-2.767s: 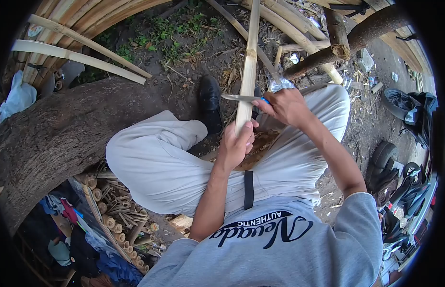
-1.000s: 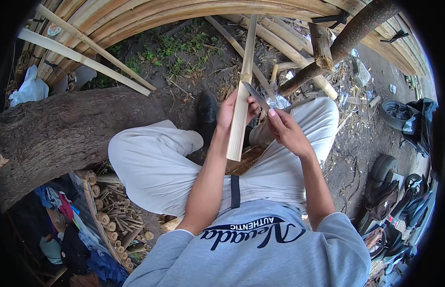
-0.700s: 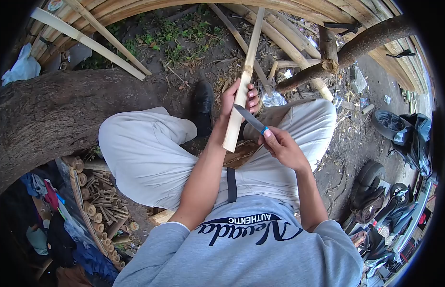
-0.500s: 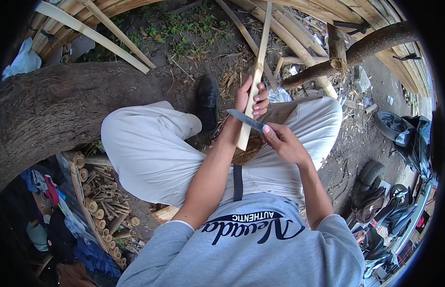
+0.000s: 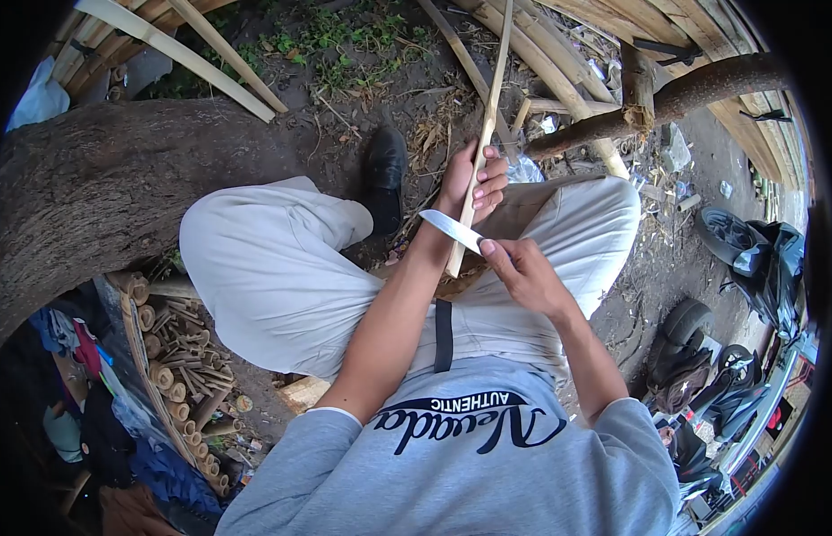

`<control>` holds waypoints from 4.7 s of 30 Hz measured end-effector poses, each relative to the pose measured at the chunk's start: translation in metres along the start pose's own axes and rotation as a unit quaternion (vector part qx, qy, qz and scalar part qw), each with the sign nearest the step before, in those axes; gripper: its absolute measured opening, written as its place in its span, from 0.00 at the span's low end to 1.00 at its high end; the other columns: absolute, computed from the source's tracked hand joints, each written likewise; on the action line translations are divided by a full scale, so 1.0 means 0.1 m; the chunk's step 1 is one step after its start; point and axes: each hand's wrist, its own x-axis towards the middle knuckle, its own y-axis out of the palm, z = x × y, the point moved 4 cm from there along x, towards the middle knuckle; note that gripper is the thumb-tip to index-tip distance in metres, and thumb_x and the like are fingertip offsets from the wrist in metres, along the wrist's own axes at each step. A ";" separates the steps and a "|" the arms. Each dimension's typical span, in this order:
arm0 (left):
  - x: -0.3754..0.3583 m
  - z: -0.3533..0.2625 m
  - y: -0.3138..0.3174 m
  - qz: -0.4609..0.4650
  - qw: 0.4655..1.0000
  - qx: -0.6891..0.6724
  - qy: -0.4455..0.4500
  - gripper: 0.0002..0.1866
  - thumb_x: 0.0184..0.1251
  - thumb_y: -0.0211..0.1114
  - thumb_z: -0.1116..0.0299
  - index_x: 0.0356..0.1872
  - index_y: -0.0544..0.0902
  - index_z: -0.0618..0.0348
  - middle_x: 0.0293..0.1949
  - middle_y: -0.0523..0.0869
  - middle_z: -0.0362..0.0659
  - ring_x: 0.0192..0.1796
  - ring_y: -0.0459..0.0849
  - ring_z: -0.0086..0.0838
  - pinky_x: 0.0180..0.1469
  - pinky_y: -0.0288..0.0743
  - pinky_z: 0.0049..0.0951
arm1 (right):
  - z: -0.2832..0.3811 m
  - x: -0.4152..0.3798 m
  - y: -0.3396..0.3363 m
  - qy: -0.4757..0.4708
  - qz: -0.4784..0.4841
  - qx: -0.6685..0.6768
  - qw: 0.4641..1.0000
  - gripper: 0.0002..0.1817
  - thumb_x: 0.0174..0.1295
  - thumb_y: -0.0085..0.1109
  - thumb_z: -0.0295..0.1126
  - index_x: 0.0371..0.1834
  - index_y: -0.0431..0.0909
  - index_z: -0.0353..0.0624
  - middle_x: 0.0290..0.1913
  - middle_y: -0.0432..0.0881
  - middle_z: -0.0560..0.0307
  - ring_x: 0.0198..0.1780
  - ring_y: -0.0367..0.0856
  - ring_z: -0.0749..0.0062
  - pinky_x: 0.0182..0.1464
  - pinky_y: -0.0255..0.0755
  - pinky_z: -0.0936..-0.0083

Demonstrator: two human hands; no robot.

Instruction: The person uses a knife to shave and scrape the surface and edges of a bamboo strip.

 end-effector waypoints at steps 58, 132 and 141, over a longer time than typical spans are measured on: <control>-0.03 -0.09 0.10 0.050 0.997 -0.047 -0.039 0.25 0.84 0.35 0.49 0.37 0.73 0.57 0.20 0.65 0.38 0.14 0.67 0.26 0.11 0.66 0.28 | -0.08 0.11 0.12 0.010 -0.038 0.070 0.997 0.29 0.81 0.44 0.47 0.24 0.68 0.35 0.18 0.60 0.68 0.24 0.54 0.81 0.24 0.53 0.72; -0.07 -0.12 0.22 0.032 0.996 -0.084 -0.028 0.19 0.84 0.38 0.54 0.38 0.68 0.57 0.21 0.65 0.38 0.14 0.67 0.25 0.10 0.65 0.25 | 0.31 -0.26 0.33 -0.135 0.120 0.028 0.983 0.20 0.79 0.48 0.42 0.35 0.75 0.35 0.19 0.73 0.45 0.24 0.73 0.45 0.32 0.68 0.58; -0.04 -0.11 0.16 0.007 0.996 -0.061 -0.060 0.22 0.83 0.41 0.49 0.33 0.70 0.54 0.20 0.63 0.37 0.13 0.65 0.24 0.10 0.62 0.25 | 0.06 0.23 -0.01 -0.055 -0.101 0.004 0.993 0.18 0.78 0.50 0.40 0.37 0.76 0.34 0.20 0.71 0.37 0.22 0.71 0.40 0.29 0.67 0.57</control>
